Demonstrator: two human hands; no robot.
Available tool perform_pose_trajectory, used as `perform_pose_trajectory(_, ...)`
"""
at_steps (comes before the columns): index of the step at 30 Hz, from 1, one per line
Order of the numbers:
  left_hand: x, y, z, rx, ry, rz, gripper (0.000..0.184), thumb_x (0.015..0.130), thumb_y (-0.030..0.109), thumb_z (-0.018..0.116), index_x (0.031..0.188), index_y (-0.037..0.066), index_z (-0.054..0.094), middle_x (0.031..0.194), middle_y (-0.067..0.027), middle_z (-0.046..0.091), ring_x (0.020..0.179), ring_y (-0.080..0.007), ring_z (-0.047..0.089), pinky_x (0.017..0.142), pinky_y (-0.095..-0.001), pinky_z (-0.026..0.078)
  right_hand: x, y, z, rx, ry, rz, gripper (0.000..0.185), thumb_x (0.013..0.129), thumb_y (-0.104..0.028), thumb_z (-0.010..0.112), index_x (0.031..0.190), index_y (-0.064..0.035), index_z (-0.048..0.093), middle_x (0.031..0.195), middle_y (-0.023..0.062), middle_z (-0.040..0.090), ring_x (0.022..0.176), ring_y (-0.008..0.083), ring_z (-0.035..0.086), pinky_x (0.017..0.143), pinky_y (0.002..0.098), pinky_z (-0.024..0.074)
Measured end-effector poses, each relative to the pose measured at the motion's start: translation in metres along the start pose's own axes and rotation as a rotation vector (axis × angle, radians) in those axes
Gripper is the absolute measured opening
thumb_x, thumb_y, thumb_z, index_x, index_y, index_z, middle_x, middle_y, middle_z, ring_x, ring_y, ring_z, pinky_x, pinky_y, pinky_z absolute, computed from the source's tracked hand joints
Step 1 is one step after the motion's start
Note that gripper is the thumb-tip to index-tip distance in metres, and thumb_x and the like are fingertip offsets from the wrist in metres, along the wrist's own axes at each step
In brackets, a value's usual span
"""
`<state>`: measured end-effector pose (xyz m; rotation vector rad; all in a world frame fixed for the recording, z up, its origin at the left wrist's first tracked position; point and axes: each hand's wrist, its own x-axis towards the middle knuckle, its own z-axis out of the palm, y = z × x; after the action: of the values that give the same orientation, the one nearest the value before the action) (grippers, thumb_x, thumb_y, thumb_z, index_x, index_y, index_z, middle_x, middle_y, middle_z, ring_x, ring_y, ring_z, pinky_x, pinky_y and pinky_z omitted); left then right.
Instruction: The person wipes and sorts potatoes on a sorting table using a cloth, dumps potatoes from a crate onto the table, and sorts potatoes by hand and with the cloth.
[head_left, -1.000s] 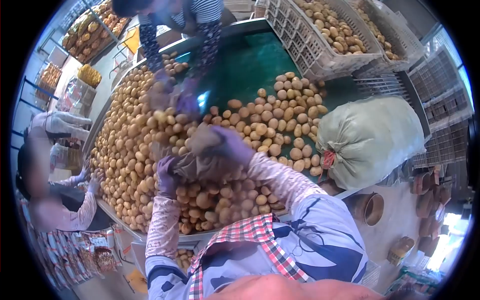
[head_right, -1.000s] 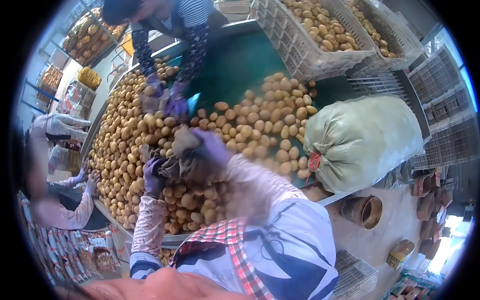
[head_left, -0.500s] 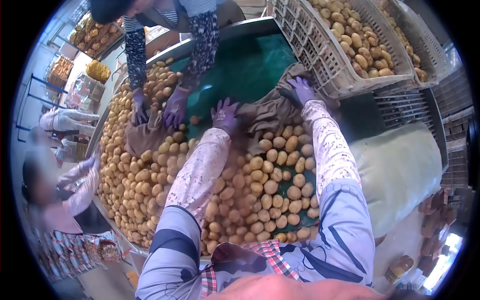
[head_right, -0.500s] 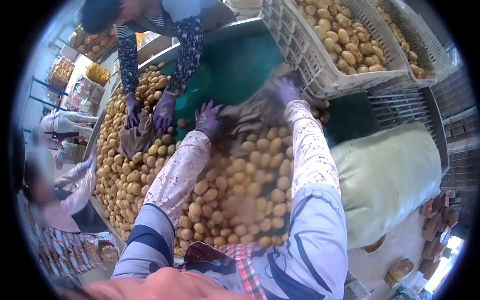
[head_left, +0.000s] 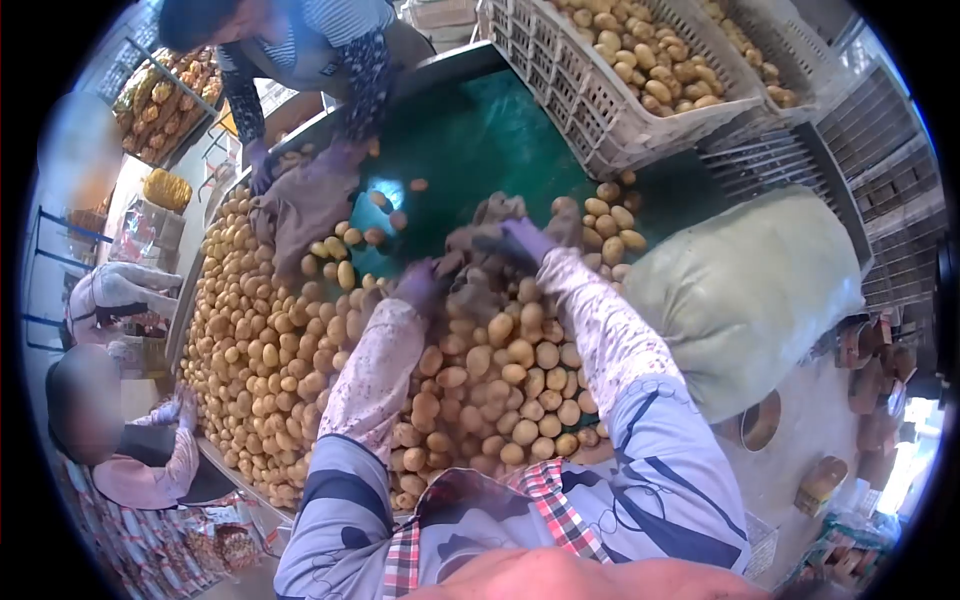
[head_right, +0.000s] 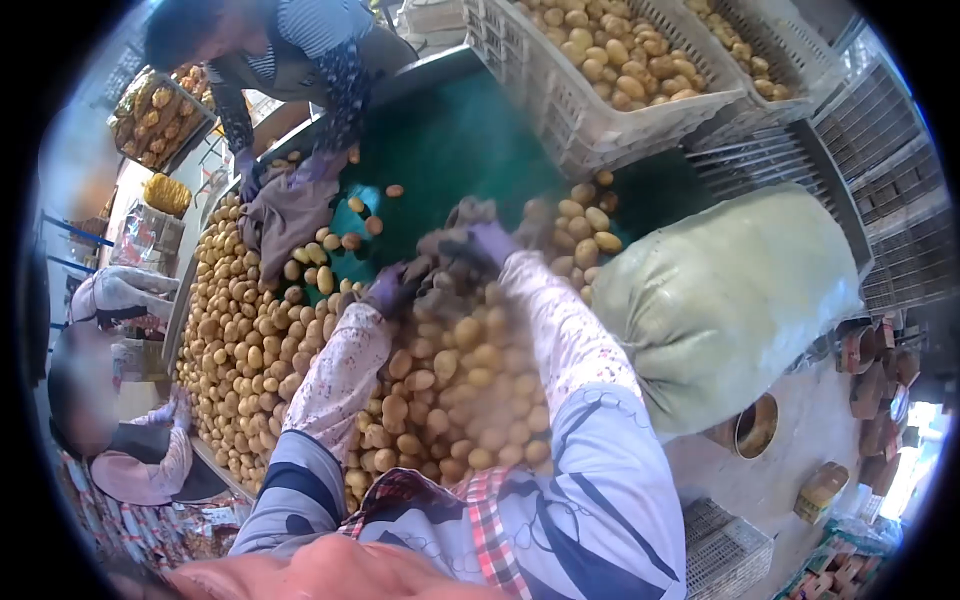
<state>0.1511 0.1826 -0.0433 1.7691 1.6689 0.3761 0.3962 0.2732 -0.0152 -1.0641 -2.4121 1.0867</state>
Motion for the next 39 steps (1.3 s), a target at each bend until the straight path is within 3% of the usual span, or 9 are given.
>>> perform_pose_trajectory(8,-0.116,0.025,-0.001,0.545,0.102,0.247,0.042,0.073,0.038,0.067,0.111,0.018,0.066,0.112,-0.0068,0.063,0.111,-0.0279,0.054,0.093,-0.0462,0.039,-0.106,-0.087,0.046,0.021,0.075,0.072,0.048,0.081,-0.046,0.064,0.105,-0.0045,0.067,0.105,0.019,0.066,0.098,0.0331,0.061,0.087,0.0407,0.0458)
perform_pose_trajectory(18,-0.265,0.057,-0.058,0.037,0.295,0.244,0.034,0.066,0.018,0.064,0.097,0.004,0.066,0.097,-0.0165,0.064,0.099,-0.0356,0.058,0.088,-0.0407,0.044,-0.215,-0.173,0.031,0.009,0.35,-0.218,0.039,0.065,-0.026,0.081,0.091,-0.0019,0.065,0.085,0.0146,0.062,0.083,0.0329,0.06,0.075,0.0393,0.0458)
perform_pose_trajectory(20,-0.306,0.044,-0.047,0.144,0.472,0.161,0.037,0.064,0.017,0.062,0.098,0.002,0.065,0.105,-0.0159,0.064,0.105,-0.0349,0.057,0.092,-0.0428,0.041,-0.232,-0.164,0.059,-0.033,0.347,-0.237,0.063,0.06,-0.034,0.083,0.112,-0.0058,0.06,0.115,0.0147,0.058,0.107,0.0371,0.054,0.093,0.0448,0.0421)
perform_pose_trajectory(24,-0.374,-0.022,0.023,0.191,0.689,0.017,0.043,0.069,0.024,0.067,0.108,0.008,0.062,0.124,-0.0115,0.056,0.124,-0.0339,0.045,0.097,-0.044,0.036,-0.24,-0.131,0.172,-0.777,0.237,-0.517,0.049,0.078,-0.032,0.062,0.124,-0.0163,0.056,0.127,0.0163,0.052,0.119,0.0382,0.048,0.102,0.0526,0.0332)
perform_pose_trajectory(25,-0.376,-0.033,0.038,0.274,0.688,-0.038,0.047,0.069,0.025,0.068,0.112,0.008,0.059,0.128,-0.0132,0.053,0.126,-0.0349,0.043,0.1,-0.045,0.034,-0.229,-0.16,0.17,-0.667,0.154,-0.489,0.046,0.086,-0.024,0.047,0.132,-0.0182,0.049,0.133,0.0151,0.047,0.124,0.0363,0.044,0.102,0.0529,0.0332)
perform_pose_trajectory(30,-0.347,-0.091,0.076,0.366,0.895,-0.182,0.052,0.072,0.025,0.069,0.118,0.007,0.054,0.138,-0.0177,0.045,0.13,-0.038,0.038,0.108,-0.0468,0.028,-0.131,-0.156,0.225,-0.7,0.12,-0.341,0.055,0.088,-0.023,0.046,0.141,-0.0218,0.035,0.142,0.0094,0.038,0.131,0.0289,0.036,0.105,0.0539,0.027)
perform_pose_trajectory(33,-0.341,-0.067,0.014,-0.076,0.904,-0.018,0.045,0.077,0.013,0.061,0.121,0.001,0.054,0.12,-0.0161,0.06,0.112,-0.0298,0.056,0.099,-0.0384,0.041,-0.088,-0.173,0.187,-0.239,0.018,-0.385,0.067,0.072,-0.027,0.07,0.132,-0.0128,0.045,0.136,0.0128,0.047,0.12,0.0326,0.047,0.095,0.0439,0.0421)
perform_pose_trajectory(34,-0.342,-0.034,-0.002,-0.681,0.943,-0.183,0.039,0.076,0.007,0.06,0.114,-0.001,0.058,0.104,-0.0121,0.066,0.094,-0.0222,0.063,0.085,-0.0305,0.049,-0.09,-0.197,0.159,0.077,-0.051,-0.269,0.056,0.073,-0.022,0.072,0.124,-0.0088,0.052,0.122,0.0124,0.054,0.107,0.0292,0.053,0.089,0.0392,0.0456)
perform_pose_trajectory(39,-0.387,-0.003,-0.039,-0.833,1.171,-0.055,0.037,0.079,-0.002,0.056,0.116,-0.003,0.057,0.109,-0.0088,0.064,0.099,-0.0164,0.061,0.088,-0.0281,0.048,-0.087,-0.248,0.108,0.947,0.005,0.039,0.036,0.078,-0.006,0.071,0.112,-0.0013,0.06,0.107,0.0074,0.062,0.091,0.0156,0.058,0.076,0.0279,0.0502)
